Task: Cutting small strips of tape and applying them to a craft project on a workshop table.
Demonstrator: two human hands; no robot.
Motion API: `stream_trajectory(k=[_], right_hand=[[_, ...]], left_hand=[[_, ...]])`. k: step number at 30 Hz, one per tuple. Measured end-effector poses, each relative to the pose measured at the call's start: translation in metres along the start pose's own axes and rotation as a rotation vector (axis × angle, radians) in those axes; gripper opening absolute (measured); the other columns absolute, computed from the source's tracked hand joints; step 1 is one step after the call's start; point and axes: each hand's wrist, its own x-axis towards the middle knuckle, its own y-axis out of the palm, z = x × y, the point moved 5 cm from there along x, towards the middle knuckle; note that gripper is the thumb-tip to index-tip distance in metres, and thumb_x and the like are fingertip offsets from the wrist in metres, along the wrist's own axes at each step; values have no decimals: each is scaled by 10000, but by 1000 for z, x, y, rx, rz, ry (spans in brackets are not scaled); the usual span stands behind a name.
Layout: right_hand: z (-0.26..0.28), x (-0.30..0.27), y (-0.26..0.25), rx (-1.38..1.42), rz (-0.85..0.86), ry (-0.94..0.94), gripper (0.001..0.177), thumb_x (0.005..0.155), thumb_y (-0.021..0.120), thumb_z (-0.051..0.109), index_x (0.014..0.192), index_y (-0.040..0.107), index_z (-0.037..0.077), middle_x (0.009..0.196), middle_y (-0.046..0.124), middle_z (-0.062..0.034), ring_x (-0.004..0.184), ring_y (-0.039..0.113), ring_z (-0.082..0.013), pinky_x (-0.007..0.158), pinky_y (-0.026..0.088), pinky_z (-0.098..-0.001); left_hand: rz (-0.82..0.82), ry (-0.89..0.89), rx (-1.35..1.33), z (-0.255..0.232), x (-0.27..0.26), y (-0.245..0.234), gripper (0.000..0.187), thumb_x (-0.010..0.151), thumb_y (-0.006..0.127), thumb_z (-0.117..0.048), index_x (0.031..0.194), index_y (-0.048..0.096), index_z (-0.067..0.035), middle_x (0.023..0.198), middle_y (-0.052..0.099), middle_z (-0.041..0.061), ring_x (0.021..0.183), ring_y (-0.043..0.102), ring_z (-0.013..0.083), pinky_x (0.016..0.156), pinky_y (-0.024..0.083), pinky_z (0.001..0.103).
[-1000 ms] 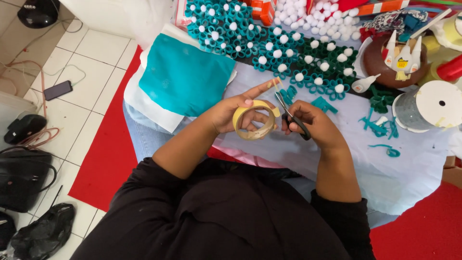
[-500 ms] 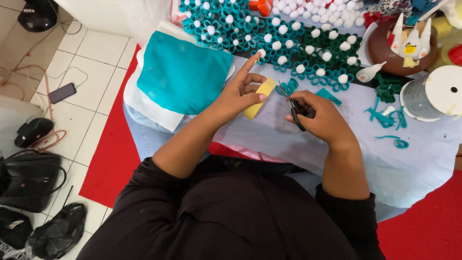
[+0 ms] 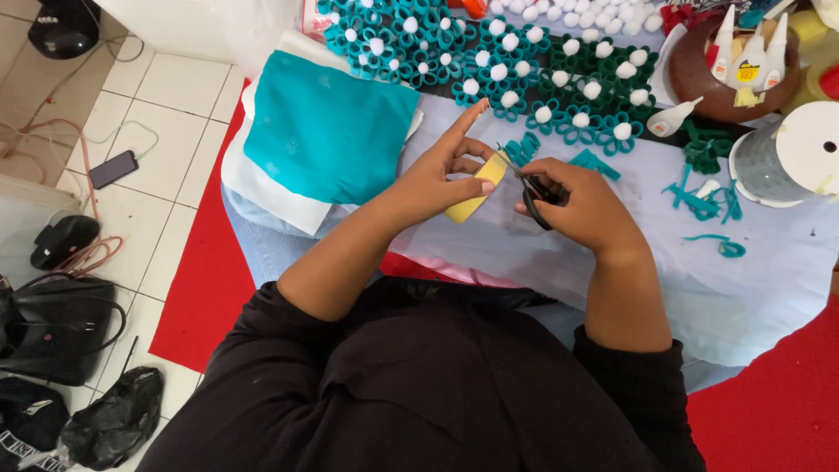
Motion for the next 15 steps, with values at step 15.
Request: stream_trajectory(k=[15], right_hand=[[-16, 3, 2, 38, 18, 19, 435, 849, 800, 207, 1260, 723, 88, 834, 658, -157, 830, 614, -285, 689, 507, -393]], left_hand=[[-29, -2, -100, 16, 2, -5, 931, 932, 753, -97, 1638, 152, -180, 1283, 586, 206, 1124, 678, 278, 911, 603, 359]])
